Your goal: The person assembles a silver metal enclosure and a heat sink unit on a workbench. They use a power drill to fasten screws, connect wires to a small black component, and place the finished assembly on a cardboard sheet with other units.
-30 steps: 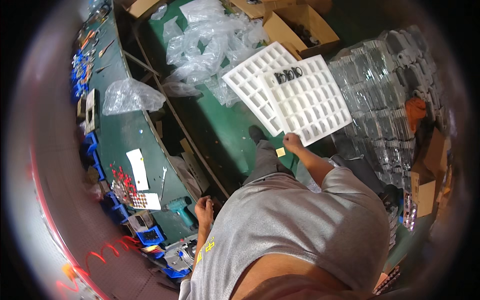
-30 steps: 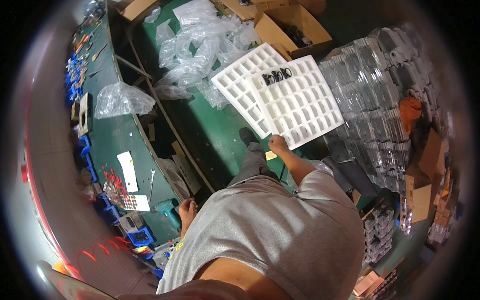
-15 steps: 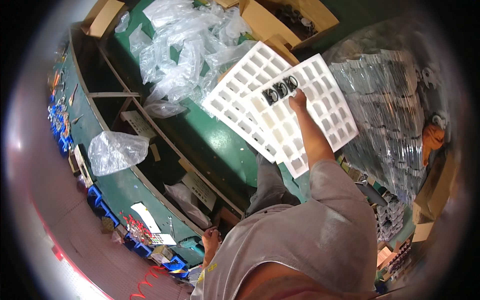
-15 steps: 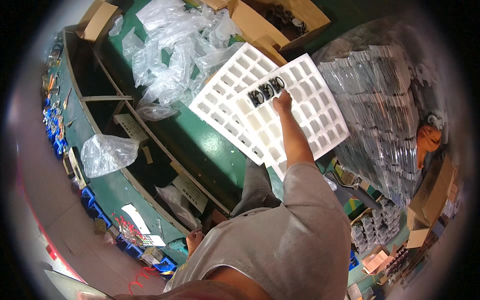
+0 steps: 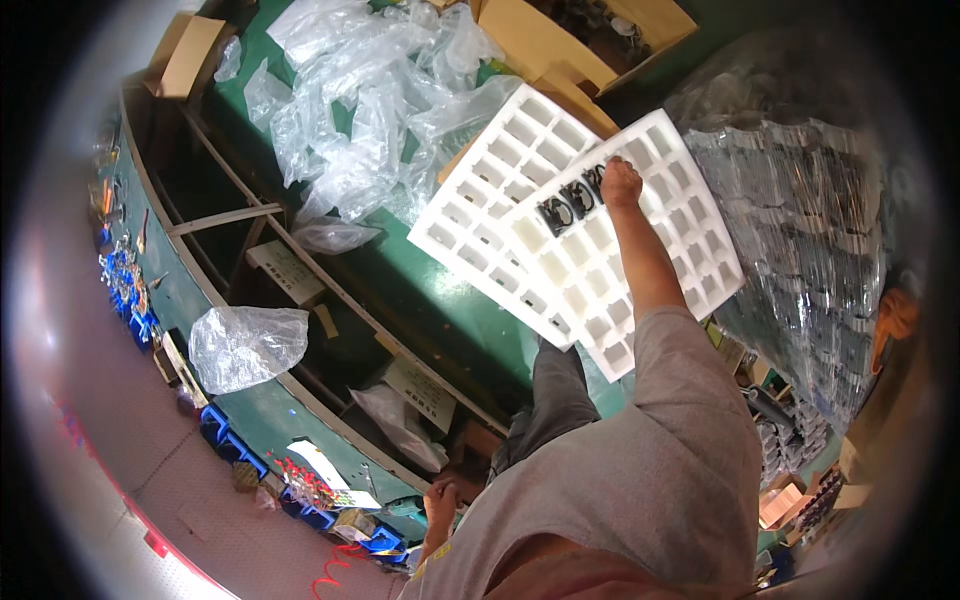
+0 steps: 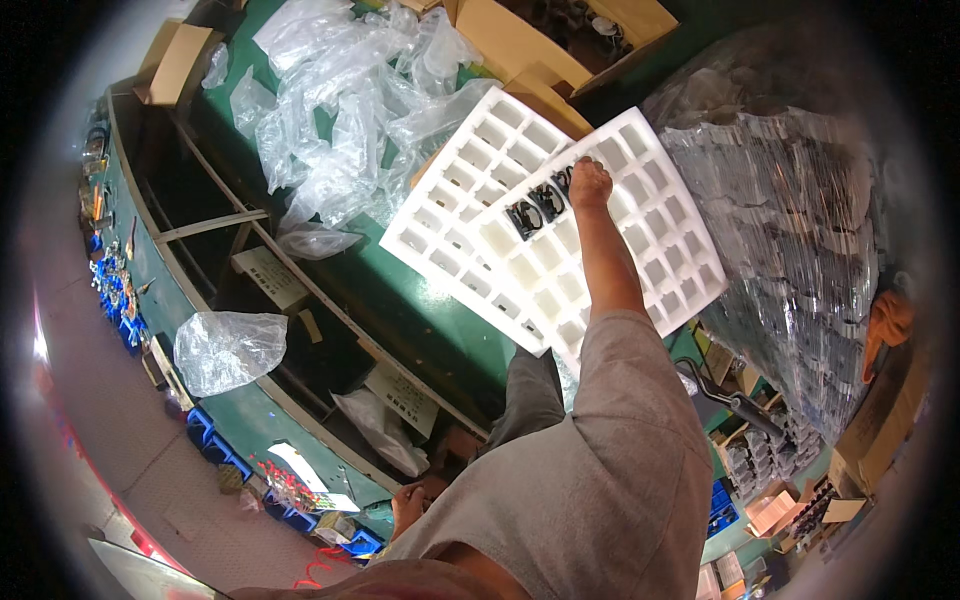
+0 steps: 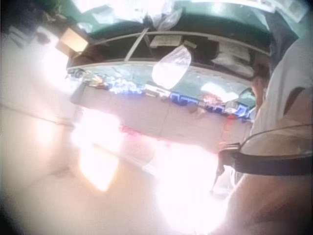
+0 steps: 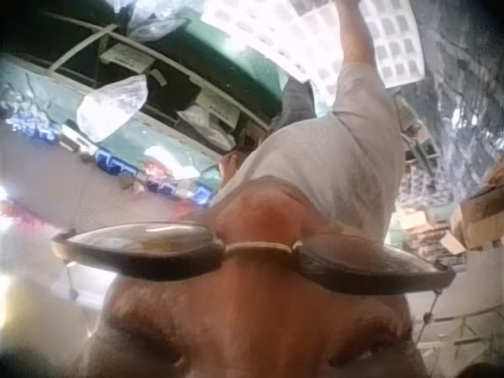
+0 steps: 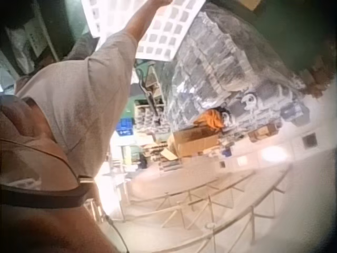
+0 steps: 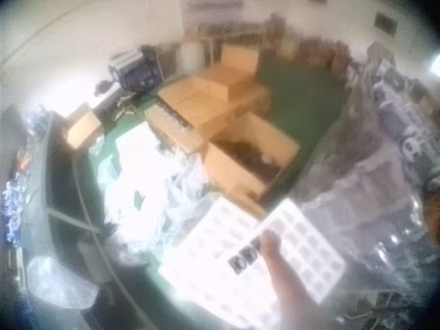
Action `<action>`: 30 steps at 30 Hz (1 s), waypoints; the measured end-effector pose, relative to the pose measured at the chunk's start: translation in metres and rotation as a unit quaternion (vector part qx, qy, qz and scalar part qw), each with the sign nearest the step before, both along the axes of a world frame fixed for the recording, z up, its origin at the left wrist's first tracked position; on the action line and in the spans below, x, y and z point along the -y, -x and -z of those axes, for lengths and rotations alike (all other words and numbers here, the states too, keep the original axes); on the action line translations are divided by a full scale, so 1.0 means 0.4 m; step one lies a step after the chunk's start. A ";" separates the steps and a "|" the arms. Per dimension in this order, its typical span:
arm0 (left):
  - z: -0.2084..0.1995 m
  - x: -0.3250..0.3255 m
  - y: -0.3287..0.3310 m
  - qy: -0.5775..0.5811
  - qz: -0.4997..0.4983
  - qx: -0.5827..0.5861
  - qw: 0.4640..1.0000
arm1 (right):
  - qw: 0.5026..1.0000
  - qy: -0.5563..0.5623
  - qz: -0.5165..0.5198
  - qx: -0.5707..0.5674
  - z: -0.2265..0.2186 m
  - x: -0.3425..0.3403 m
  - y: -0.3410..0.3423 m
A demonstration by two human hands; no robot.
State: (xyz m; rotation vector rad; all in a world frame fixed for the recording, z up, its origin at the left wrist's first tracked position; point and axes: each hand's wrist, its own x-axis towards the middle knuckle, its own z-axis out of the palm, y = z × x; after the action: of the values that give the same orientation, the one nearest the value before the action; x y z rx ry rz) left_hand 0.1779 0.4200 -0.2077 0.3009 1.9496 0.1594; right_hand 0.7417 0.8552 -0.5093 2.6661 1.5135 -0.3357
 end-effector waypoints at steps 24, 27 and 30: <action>-0.116 -0.253 -0.096 -0.349 0.171 0.028 0.921 | 0.685 -0.193 0.053 -0.700 -0.596 0.264 0.556; -0.244 -0.296 -0.105 -0.498 0.126 0.005 0.858 | 0.693 -0.103 -0.101 -0.707 -0.739 0.364 0.771; -0.343 -0.237 -0.025 -0.610 0.140 -0.175 0.760 | 0.683 -0.045 -0.236 -0.690 -0.860 0.493 0.965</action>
State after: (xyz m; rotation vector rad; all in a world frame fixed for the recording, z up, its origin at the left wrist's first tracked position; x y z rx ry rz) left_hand 0.1880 0.5150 -0.0705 1.5571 1.8480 1.2646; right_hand 0.3556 0.6578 -0.1651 1.6214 2.2815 -2.5969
